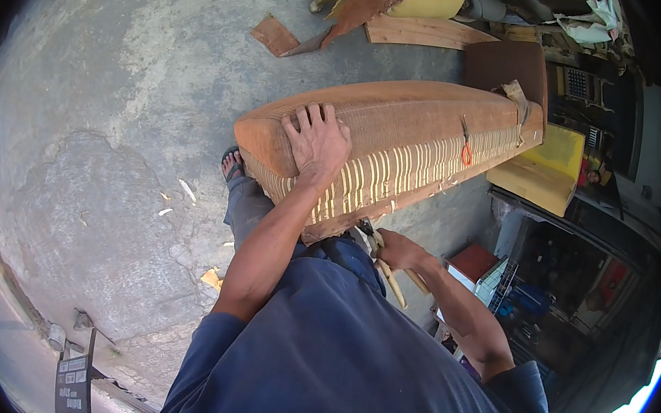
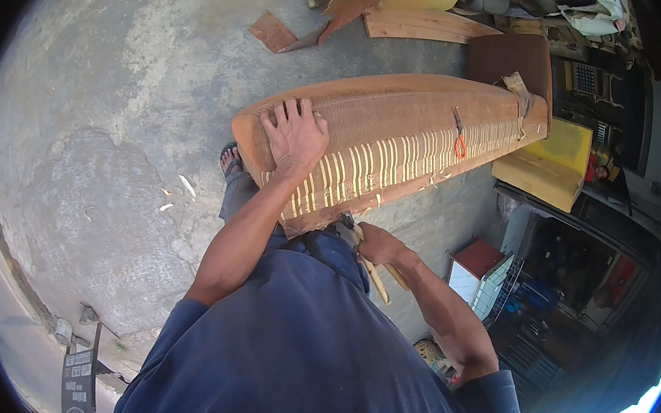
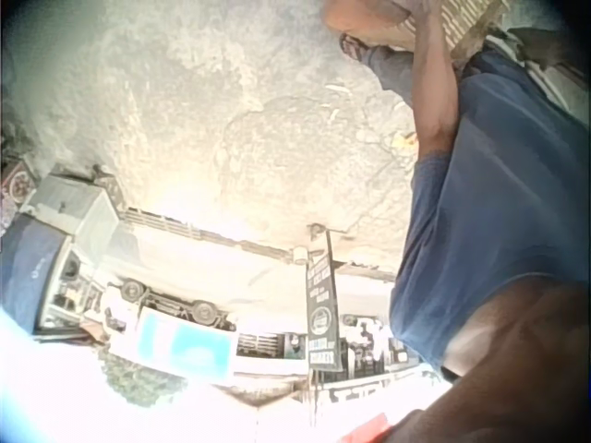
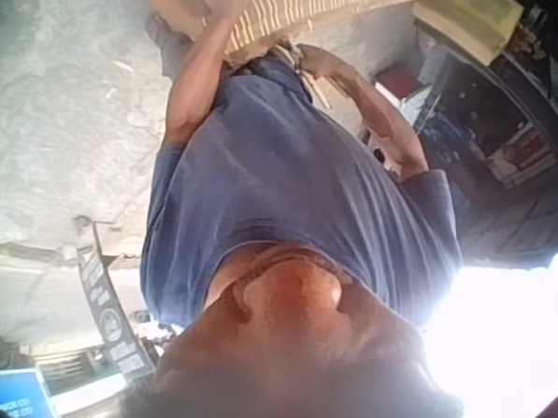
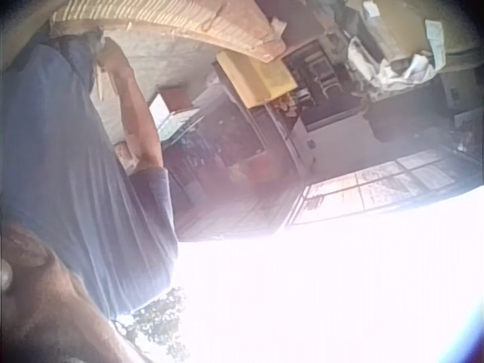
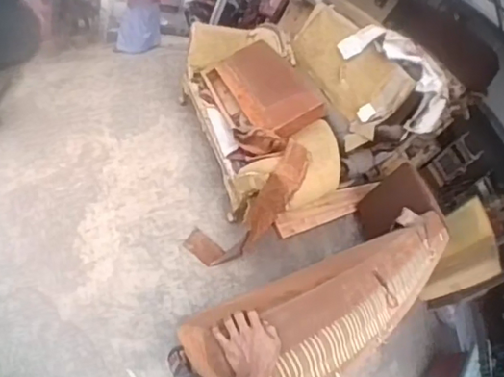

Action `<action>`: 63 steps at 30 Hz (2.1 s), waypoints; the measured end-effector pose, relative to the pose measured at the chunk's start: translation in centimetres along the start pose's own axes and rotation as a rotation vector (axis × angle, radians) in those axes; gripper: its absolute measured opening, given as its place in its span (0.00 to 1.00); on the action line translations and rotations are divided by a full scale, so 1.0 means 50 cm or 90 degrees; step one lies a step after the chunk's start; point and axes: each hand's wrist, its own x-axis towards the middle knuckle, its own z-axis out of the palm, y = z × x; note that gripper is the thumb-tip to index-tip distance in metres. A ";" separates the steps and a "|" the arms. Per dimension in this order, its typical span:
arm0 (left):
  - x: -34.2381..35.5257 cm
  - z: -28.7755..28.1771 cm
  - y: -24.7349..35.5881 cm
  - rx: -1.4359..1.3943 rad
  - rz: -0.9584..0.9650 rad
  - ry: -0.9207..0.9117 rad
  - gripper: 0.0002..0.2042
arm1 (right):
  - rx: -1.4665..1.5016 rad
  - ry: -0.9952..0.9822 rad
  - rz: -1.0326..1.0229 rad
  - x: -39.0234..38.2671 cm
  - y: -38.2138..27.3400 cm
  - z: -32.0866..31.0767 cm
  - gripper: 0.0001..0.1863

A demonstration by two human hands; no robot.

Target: The person uses a pair of scissors to cut the fabric covering a long, curved wooden furniture piece. They then use a hammer to drive wooden dowels into the exposed slats of the piece, securing the structure.

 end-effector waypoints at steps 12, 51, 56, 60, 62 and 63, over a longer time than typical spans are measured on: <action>-0.011 0.007 -0.006 -0.013 0.009 0.047 0.18 | -0.035 -0.081 0.127 0.069 -0.187 -0.117 0.17; -0.013 0.007 -0.010 -0.024 -0.001 0.021 0.19 | -0.117 0.152 -0.017 0.040 -0.143 0.016 0.20; -0.016 0.006 -0.004 -0.023 0.007 0.011 0.19 | -0.124 0.289 -0.173 0.056 0.013 0.126 0.21; -0.012 0.002 -0.004 -0.019 0.009 0.011 0.19 | -0.127 0.242 -0.168 0.006 0.068 0.101 0.22; -0.009 0.001 -0.003 -0.020 0.009 0.016 0.19 | -0.117 0.142 -0.029 -0.003 0.039 0.062 0.23; -0.007 0.002 -0.004 -0.022 0.008 0.016 0.19 | -0.178 0.160 -0.037 -0.002 0.021 0.048 0.23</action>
